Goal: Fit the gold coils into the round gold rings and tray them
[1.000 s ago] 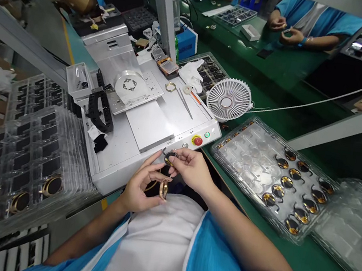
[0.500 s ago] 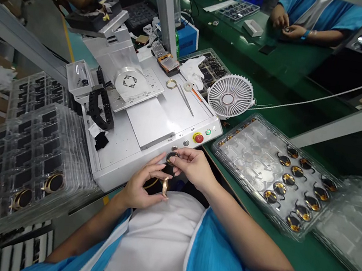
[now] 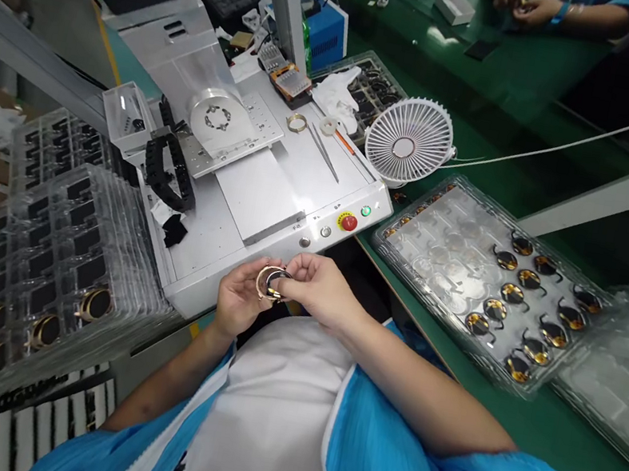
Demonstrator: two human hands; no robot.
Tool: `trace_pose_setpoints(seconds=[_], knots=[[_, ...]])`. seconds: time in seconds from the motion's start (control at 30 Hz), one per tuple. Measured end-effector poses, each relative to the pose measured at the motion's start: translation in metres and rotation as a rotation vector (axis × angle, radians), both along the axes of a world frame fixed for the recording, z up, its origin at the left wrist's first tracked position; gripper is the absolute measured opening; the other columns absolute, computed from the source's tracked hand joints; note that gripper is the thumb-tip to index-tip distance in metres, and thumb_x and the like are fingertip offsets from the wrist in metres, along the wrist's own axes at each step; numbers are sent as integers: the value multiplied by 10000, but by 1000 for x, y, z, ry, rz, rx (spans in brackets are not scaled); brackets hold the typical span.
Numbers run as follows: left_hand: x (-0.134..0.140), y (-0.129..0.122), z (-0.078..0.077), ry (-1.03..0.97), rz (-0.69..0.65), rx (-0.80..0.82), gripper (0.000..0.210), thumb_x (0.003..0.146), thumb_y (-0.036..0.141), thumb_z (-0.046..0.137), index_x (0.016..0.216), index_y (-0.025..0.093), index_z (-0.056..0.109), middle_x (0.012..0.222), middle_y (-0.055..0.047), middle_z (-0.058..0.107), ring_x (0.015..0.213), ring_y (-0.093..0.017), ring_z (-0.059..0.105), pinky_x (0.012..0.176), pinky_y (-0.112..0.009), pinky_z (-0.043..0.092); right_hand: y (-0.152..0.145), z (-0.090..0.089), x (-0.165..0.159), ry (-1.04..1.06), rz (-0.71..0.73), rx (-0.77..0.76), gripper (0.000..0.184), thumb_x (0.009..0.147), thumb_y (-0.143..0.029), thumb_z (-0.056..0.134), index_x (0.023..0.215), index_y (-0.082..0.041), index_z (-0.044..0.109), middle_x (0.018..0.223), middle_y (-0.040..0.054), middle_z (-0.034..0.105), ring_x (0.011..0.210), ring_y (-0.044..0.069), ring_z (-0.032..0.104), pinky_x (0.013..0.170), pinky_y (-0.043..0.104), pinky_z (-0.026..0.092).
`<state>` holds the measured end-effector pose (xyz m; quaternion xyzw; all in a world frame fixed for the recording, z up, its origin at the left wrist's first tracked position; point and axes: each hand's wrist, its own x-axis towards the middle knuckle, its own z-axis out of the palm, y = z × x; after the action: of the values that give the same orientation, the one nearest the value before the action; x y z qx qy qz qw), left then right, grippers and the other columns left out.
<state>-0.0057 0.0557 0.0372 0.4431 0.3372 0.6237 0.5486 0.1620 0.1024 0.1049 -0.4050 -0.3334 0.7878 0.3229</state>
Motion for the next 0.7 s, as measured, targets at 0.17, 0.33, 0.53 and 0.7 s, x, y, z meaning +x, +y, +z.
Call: trace_pose_setpoints(seconds=[0.17,0.33,0.53,0.7], knots=[[-1,-3,-6,45,52,50,583,713,245,951,1252,352,754,1244,-58,790,1119,-246,777,959,-343,651,-6,4,-9,-79,-42,135,320,571,-178,774,739,-212,504,609,-75,587,549,81,494,525,216,376],[-4,-3,-10,93,97,66,615,669,273,979,1241,342,763,1226,-58,798,1090,-257,787,956,-369,657,-6,9,-13,-115,-35,192,303,599,-212,720,766,-227,468,599,-95,561,528,84,502,504,219,383],[-2,-3,-9,134,115,99,587,695,286,962,1240,373,762,1202,-23,807,1075,-236,792,915,-347,673,-5,11,-13,-115,-22,201,296,613,-218,703,776,-230,456,582,-101,575,505,88,547,485,212,375],[-3,-4,-9,133,100,76,597,681,269,969,1234,365,767,1223,-36,797,1078,-241,791,922,-356,670,-5,12,-12,-100,-21,210,295,622,-191,701,785,-230,458,570,-113,568,492,89,561,474,207,380]])
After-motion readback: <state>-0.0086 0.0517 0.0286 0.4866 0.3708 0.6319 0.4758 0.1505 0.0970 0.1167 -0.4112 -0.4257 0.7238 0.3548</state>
